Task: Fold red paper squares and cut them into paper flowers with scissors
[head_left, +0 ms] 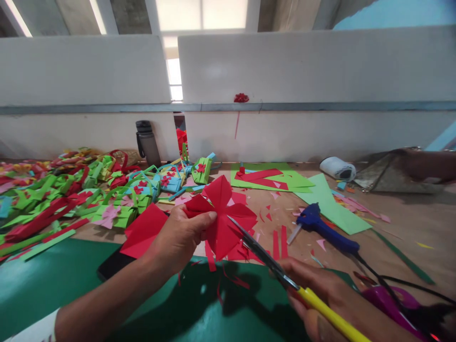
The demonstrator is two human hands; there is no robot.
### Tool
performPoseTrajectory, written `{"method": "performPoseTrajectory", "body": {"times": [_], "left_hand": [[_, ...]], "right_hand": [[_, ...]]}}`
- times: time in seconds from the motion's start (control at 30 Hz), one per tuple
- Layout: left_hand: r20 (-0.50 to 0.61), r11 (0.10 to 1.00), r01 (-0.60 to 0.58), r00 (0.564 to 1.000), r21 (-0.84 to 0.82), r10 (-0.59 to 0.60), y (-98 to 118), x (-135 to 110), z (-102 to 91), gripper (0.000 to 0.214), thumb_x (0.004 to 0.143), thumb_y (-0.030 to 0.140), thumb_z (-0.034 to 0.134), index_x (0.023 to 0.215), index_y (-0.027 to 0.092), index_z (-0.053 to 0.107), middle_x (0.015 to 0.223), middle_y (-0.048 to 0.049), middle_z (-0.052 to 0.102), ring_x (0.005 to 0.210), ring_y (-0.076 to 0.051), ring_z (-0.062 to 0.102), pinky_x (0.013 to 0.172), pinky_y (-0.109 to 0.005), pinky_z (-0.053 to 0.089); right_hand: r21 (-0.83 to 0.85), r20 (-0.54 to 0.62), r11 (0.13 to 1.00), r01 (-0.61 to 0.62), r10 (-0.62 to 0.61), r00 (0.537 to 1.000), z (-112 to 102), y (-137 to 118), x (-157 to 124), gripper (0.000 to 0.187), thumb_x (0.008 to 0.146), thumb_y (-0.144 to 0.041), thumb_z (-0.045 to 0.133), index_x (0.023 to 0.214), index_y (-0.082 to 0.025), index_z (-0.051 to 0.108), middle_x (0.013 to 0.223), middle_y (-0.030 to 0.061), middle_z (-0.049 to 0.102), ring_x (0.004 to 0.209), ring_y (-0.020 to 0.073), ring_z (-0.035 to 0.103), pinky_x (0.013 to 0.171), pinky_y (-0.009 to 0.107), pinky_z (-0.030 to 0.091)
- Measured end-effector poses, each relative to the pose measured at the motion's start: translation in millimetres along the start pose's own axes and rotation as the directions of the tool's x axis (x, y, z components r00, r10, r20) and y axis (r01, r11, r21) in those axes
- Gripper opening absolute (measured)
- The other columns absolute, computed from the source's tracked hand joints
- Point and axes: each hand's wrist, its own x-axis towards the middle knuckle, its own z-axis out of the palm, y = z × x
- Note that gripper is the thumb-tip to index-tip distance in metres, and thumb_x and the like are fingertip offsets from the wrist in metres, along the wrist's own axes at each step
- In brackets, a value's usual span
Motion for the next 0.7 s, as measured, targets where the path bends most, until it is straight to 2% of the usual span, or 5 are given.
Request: {"method": "performPoseTrajectory", "body": {"times": [0.17,0.27,0.47,0.6,0.7], "left_hand": [[-0.017,1.0,-0.006,1.0,0.005,0.006,0,1,0.9,0.017,0.063,0.018,0.077,0.077,0.012,0.069,0.069,-0.0061,0.071,0.06,-0.018,0.066,0.059,-0.029,0.052],[-0.006,1.0,0.0,1.0,0.002,0.0,-1,1,0.9,0.016,0.065,0.018,0.075,0.078,0.012,0.068,0.073,-0.0072,0.072,0.063,-0.021,0.067,0.06,-0.031,0.053],[-0.021,1.0,0.013,1.0,0.004,-0.013,-1,0,0.0,0.018,0.065,0.016,0.075,0.081,0.011,0.068,0.07,-0.0065,0.071,0.061,-0.019,0.066,0.06,-0.03,0.054],[-0.019,1.0,0.006,1.0,-0.007,-0.007,-3,1,-1.0,0.016,0.065,0.015,0.075,0.078,0.011,0.068,0.068,-0.005,0.07,0.061,-0.017,0.066,0.059,-0.026,0.053],[-0.014,1.0,0.012,1.0,-0.003,-0.012,-4,1,-1.4,0.016,0.065,0.015,0.075,0.079,0.011,0.069,0.069,-0.0056,0.071,0.062,-0.017,0.066,0.06,-0.027,0.054]], "right_hand": [[-0.009,0.04,1.0,0.028,-0.028,0.999,-7,-13,1,0.044,0.076,-0.054,0.065,0.108,-0.024,0.064,0.061,-0.0008,0.057,0.052,0.0153,0.052,0.041,0.02,0.042],[0.006,0.059,1.0,0.022,-0.022,0.998,-12,-24,2,0.039,0.078,-0.048,0.064,0.108,-0.023,0.065,0.063,-0.0002,0.057,0.055,0.0163,0.055,0.046,0.021,0.046],[0.016,0.122,0.995,-0.1,0.097,0.988,-15,-38,2,0.026,0.076,-0.038,0.065,0.097,-0.023,0.067,0.057,-0.0021,0.052,0.048,0.0146,0.05,0.049,0.024,0.048],[0.052,0.119,0.989,-0.137,0.13,0.984,-14,-46,1,0.031,0.072,-0.041,0.067,0.098,-0.023,0.066,0.057,-0.0026,0.05,0.05,0.0153,0.049,0.055,0.026,0.049],[0.091,0.099,0.98,-0.179,0.17,0.98,-11,-48,0,0.027,0.071,-0.043,0.068,0.091,-0.024,0.066,0.052,-0.0042,0.044,0.046,0.014,0.045,0.051,0.025,0.047]]}}
